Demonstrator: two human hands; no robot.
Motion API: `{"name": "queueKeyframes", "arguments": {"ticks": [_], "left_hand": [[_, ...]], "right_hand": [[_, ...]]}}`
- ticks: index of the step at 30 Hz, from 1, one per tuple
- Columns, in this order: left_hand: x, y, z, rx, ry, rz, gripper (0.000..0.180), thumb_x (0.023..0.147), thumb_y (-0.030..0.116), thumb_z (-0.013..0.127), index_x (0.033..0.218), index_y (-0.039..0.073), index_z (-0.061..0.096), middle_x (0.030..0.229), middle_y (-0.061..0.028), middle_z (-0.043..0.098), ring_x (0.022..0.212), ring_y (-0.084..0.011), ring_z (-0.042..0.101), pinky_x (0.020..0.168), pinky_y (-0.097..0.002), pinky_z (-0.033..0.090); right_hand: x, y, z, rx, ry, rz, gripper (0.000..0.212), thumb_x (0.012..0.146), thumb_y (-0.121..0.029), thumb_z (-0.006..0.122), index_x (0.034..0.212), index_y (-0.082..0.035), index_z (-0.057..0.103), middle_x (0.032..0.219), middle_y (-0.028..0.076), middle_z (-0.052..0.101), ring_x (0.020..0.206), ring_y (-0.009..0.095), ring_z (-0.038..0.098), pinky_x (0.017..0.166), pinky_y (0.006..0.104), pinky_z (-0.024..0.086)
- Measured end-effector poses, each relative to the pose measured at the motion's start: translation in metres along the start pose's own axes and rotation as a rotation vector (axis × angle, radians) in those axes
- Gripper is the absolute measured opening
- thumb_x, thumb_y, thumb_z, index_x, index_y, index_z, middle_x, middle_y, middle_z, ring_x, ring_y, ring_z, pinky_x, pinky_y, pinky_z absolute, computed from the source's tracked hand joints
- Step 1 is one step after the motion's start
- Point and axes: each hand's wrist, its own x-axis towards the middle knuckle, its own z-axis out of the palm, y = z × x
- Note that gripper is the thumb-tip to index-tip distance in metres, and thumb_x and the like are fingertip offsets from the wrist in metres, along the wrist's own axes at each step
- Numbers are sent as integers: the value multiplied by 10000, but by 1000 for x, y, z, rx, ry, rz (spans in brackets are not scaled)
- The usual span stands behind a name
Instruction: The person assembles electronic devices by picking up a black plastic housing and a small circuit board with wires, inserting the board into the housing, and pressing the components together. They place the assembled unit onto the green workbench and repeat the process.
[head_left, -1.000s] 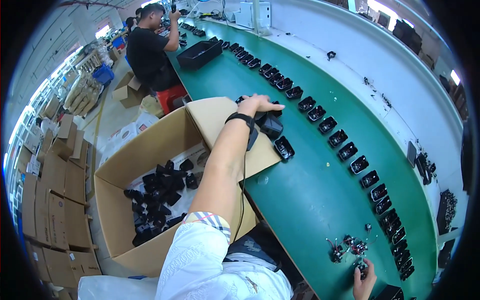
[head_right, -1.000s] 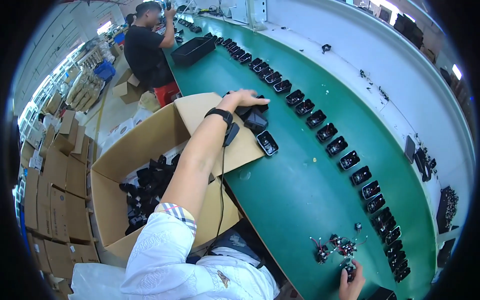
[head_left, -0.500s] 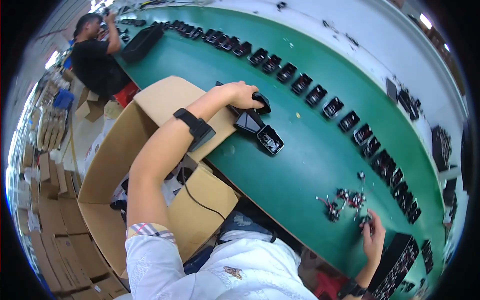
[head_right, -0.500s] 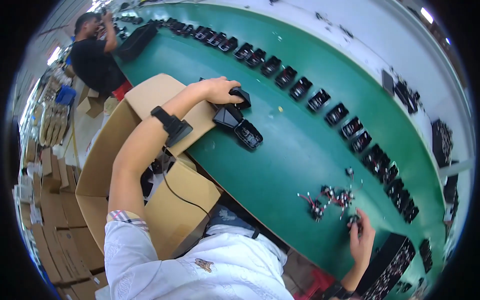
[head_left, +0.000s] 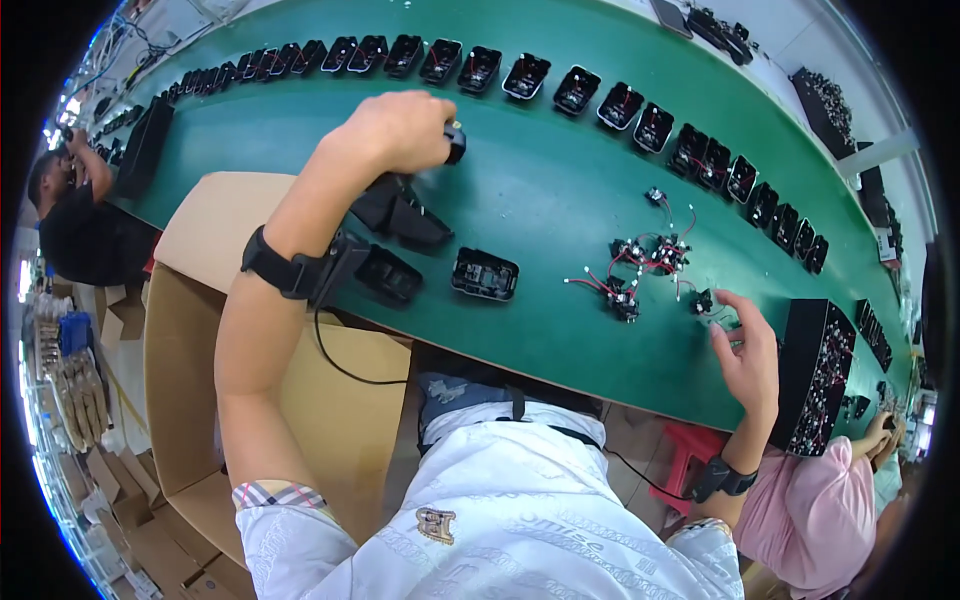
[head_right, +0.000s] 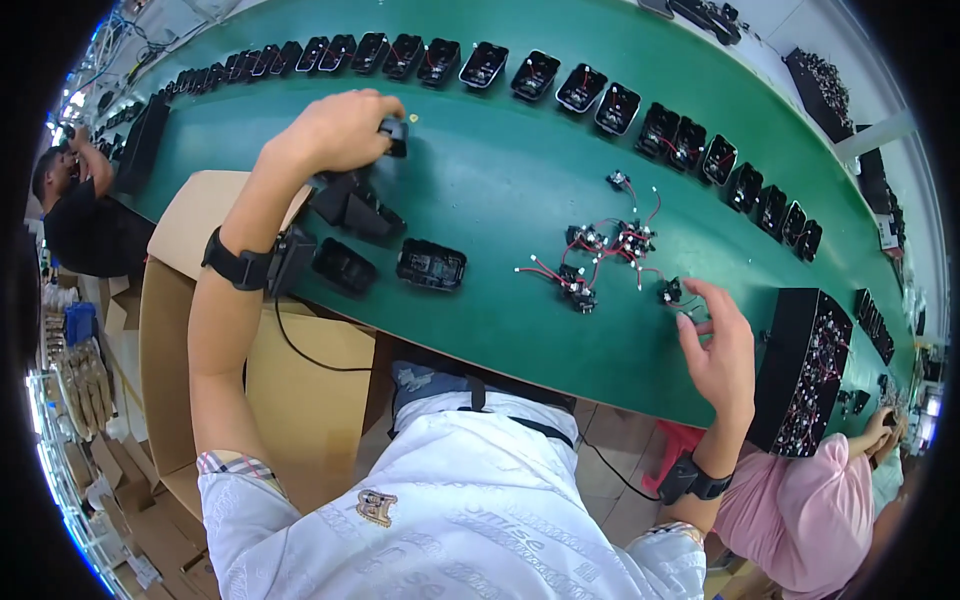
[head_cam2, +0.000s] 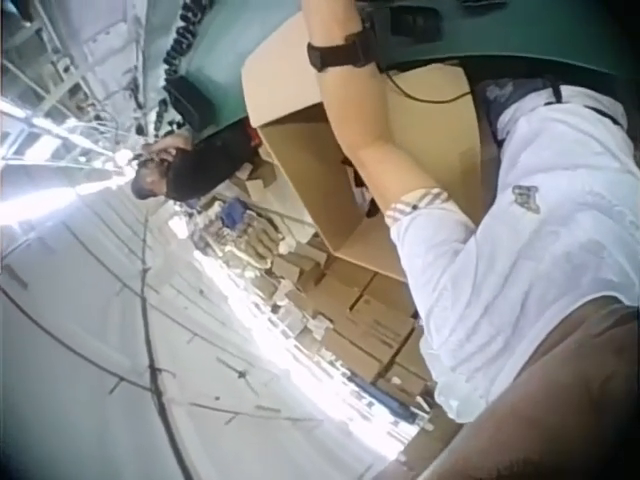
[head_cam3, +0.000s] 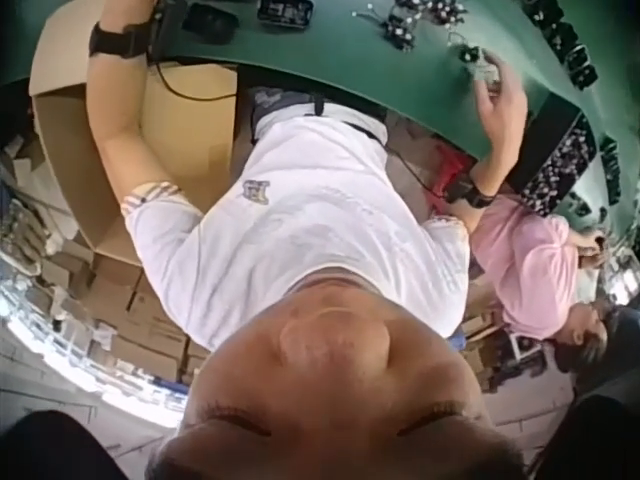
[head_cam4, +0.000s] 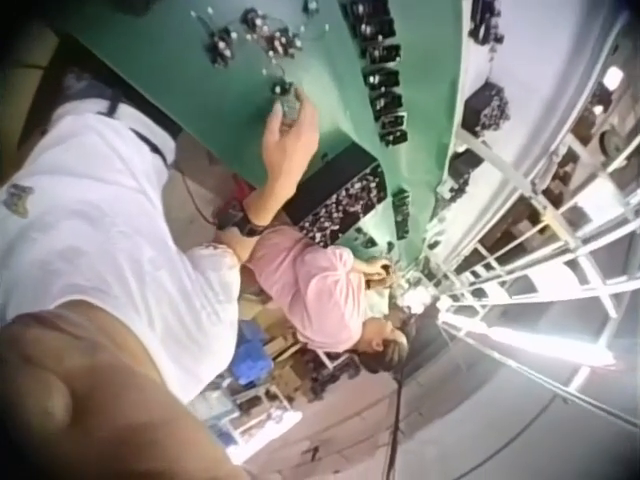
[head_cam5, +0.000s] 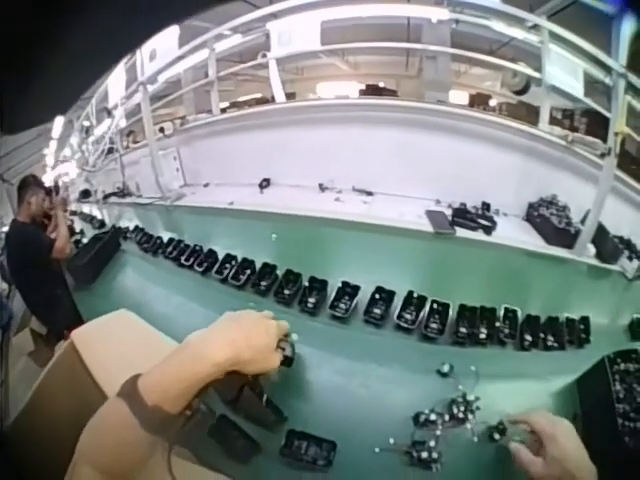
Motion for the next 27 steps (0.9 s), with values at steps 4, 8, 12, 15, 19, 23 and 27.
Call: {"name": "queueKeyframes", "arguments": {"ticks": [4, 8, 12, 15, 19, 23, 27], "left_hand": [[3, 15, -18, -291, 236, 204, 366, 861, 99, 548, 1200, 70, 684, 1010, -176, 748, 1025, -356, 697, 917, -421, 536], [-29, 51, -53, -1147, 238, 363, 266, 824, -63, 497, 1026, -20, 665, 899, -91, 712, 827, -145, 642, 716, -252, 497], [-72, 102, -14, -1657, 129, 696, 378, 790, 214, 665, 1054, -41, 572, 933, -162, 642, 855, -206, 637, 799, -303, 505], [-105, 138, 46, -1937, -24, 549, 362, 813, 225, 672, 1061, -17, 569, 935, -148, 654, 824, -183, 639, 756, -301, 518], [-119, 157, 127, -2111, -487, 370, 369, 958, 193, 601, 1253, -5, 504, 1007, -159, 673, 849, -174, 673, 705, -304, 553], [-124, 162, 123, -2098, -502, 255, 542, 984, 199, 569, 1460, 2, 401, 1176, -189, 640, 911, -186, 684, 708, -303, 595], [-112, 149, 124, -2007, -385, 289, 692, 949, 183, 613, 1555, 8, 328, 1319, -188, 582, 1027, -170, 647, 747, -304, 594]], "right_hand": [[-10, -13, -1, -236, 189, 50, 393, 907, -71, 703, 1287, -6, 628, 1160, 109, 705, 725, 112, 654, 675, 277, 533], [0, -27, 14, -159, 289, 19, 329, 916, -67, 709, 1238, -9, 670, 1086, 89, 728, 758, 102, 646, 659, 252, 507], [-13, -7, 20, -90, 420, 43, 240, 900, -62, 731, 1135, -16, 718, 1008, 55, 744, 777, 92, 661, 643, 239, 494], [-31, 8, 18, -143, 489, 97, 222, 895, -63, 739, 1112, -16, 725, 992, 47, 742, 778, 89, 665, 637, 235, 489], [-39, 12, 27, -87, 470, 214, 235, 914, -112, 752, 1107, 16, 712, 906, 61, 730, 726, 83, 658, 619, 233, 494], [-30, 6, 56, 8, 461, 338, 231, 929, -140, 754, 1073, 34, 706, 827, 61, 712, 650, 72, 623, 571, 224, 477], [-36, 13, 68, 62, 515, 244, 128, 927, -69, 734, 1001, 32, 713, 881, 57, 700, 698, 65, 618, 589, 209, 470]]}}
